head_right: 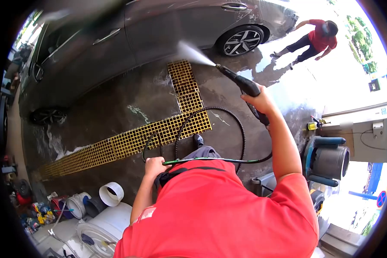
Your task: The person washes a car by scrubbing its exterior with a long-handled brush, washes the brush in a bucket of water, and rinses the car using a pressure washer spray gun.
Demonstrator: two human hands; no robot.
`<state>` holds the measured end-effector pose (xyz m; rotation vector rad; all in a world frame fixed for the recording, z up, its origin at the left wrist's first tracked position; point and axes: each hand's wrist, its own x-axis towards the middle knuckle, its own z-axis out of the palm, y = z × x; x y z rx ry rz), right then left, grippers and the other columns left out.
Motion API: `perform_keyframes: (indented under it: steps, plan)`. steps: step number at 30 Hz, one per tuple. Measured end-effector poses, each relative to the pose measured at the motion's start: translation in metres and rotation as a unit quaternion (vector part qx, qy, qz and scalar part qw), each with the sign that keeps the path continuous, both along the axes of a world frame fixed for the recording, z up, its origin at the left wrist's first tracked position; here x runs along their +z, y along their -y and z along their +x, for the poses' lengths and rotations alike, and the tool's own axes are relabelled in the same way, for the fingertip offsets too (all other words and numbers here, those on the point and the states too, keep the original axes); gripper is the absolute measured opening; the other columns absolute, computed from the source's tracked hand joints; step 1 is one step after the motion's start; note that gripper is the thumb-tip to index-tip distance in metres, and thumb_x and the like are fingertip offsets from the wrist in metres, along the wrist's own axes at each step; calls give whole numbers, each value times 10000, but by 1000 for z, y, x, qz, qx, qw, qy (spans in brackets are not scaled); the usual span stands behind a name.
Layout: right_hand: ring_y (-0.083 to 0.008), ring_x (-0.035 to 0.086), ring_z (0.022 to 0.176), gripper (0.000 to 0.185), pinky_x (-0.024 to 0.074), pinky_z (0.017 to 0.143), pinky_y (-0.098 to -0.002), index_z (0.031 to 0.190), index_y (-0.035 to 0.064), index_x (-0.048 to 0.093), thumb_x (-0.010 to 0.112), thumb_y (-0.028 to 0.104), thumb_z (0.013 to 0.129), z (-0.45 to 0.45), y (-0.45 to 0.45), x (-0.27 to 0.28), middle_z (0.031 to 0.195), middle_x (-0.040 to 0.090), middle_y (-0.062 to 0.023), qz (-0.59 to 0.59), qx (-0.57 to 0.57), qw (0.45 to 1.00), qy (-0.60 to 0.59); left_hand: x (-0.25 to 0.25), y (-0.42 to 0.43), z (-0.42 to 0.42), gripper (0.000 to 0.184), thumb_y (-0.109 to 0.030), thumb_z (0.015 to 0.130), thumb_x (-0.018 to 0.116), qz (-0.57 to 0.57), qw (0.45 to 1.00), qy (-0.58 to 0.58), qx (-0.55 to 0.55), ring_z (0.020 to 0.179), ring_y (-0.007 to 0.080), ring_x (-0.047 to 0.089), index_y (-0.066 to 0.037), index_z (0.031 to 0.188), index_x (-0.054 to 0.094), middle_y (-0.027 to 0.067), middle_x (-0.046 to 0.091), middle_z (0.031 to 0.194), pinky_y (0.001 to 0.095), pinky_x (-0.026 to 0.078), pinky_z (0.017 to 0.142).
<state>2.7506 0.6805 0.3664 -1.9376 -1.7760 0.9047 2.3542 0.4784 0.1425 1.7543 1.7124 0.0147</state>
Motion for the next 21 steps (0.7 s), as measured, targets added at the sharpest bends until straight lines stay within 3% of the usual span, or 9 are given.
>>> perform_keyframes:
  steps: [4,14,17,21]
  plan:
    - [-163,592,891,608,464,878,-324,1288,82,560,753,133,714,26,6,-30,961,674,-80,56,89,994,-40,-3,-6,6,384,-471,661,799,20,999,-32,-9,703,302,654,-110,682,668,103,671,683,414,456,726]
    - [-200,618,959,628,458,907,-337,1303,94,552,762,183,718,36,-1,-27,1015,674,-128,39,13,998,-38,12,-44,18,402,-517,680,780,-3,997,-71,-14,719,282,666,-126,718,696,100,681,693,397,465,760]
    - [-197,620,1005,678,450,929,-336,1336,81,528,770,170,708,39,-1,-30,1035,672,-150,59,32,996,-63,12,-49,14,391,-526,696,767,-11,997,-72,-10,764,284,671,-143,746,704,105,692,737,398,461,808]
    - [-199,628,995,714,460,915,-332,1358,46,498,774,188,715,26,12,-18,1047,666,-181,43,47,996,-64,9,-52,11,403,-549,686,760,-5,997,-74,-25,755,290,669,-154,744,706,102,697,750,416,459,783]
